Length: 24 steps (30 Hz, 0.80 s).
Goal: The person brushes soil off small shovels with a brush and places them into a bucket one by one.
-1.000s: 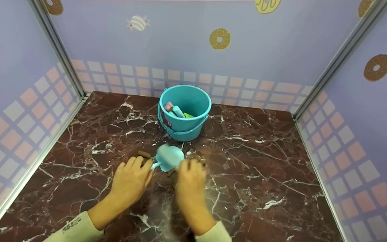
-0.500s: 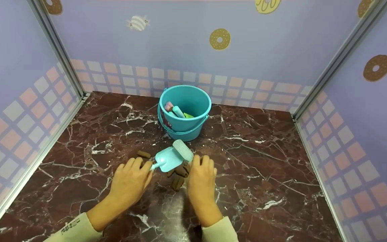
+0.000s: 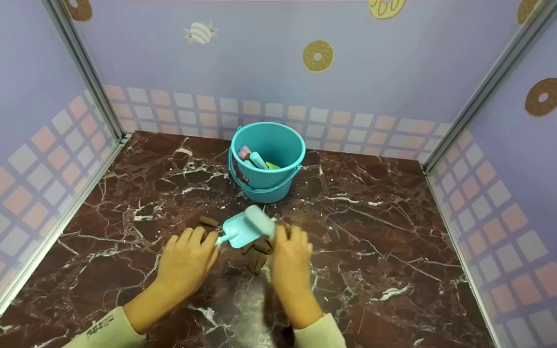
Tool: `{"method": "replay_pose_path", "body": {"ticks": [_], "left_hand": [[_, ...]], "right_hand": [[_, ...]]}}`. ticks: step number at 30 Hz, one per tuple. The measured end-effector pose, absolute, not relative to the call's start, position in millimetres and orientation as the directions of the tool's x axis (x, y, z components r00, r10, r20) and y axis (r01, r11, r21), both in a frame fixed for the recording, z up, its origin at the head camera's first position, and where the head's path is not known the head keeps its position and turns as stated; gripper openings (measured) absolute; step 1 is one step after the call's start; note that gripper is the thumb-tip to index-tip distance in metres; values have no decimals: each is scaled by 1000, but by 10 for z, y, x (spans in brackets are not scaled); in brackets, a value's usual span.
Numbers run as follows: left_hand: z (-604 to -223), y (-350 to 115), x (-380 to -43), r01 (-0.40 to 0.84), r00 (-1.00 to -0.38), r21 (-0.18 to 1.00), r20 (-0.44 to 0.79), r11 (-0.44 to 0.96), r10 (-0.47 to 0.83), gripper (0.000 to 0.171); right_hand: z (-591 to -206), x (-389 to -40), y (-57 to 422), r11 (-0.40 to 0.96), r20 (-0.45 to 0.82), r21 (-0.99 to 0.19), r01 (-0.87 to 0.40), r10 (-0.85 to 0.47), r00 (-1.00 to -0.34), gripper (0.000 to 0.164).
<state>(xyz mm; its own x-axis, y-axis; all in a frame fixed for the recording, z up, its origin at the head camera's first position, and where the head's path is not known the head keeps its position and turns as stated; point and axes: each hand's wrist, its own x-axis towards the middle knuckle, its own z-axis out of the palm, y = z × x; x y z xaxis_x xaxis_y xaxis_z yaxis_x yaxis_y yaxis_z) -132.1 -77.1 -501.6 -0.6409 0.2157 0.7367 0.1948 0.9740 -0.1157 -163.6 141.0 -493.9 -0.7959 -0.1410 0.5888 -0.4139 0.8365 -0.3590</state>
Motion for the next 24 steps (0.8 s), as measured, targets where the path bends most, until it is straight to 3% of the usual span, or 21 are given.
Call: {"method": "replay_pose_path", "body": {"ticks": [2,4,6,8,10,12,14,16,19,24], "left_hand": [[-5026,-783,-1314,209,-668,-91,714,974,210,18],[-5006,-808,-1304,231,-763,-10,618,973,188,19],[-4992,-853,-1311,236,-875,159,463,959,139,21],[-5001,-912,-1347,192,-962,422,260,886,84,19],[-5035,-972,-1400,75,-997,741,41,667,67,19],[-5075,-1021,-1441,-113,-982,946,-153,304,111,19],[-5096,-1049,-1459,-312,-936,949,-300,-36,185,21],[-5092,-1060,-1457,-445,-885,864,-384,-234,264,24],[-5076,-1056,-1448,-524,-843,782,-419,-337,338,26],[-5053,-1028,-1429,-581,-803,721,-431,-378,412,27]], "right_hand": [[-4932,-1681,1480,838,608,-364,-408,-118,-785,18],[-4918,-1703,1526,832,632,-366,-417,-107,-768,17],[-4899,-1698,1548,821,649,-371,-434,-105,-754,16],[-4879,-1676,1552,811,658,-373,-450,-110,-745,16],[-4862,-1649,1545,803,668,-372,-467,-118,-735,17],[-4849,-1623,1532,796,676,-363,-484,-132,-725,18],[-4836,-1595,1512,790,685,-353,-502,-147,-713,21],[-4827,-1564,1481,785,688,-345,-514,-162,-708,23],[-4820,-1504,1414,774,666,-355,-525,-185,-723,23],[-4895,-1407,1301,724,656,-342,-598,-271,-704,21]]}}
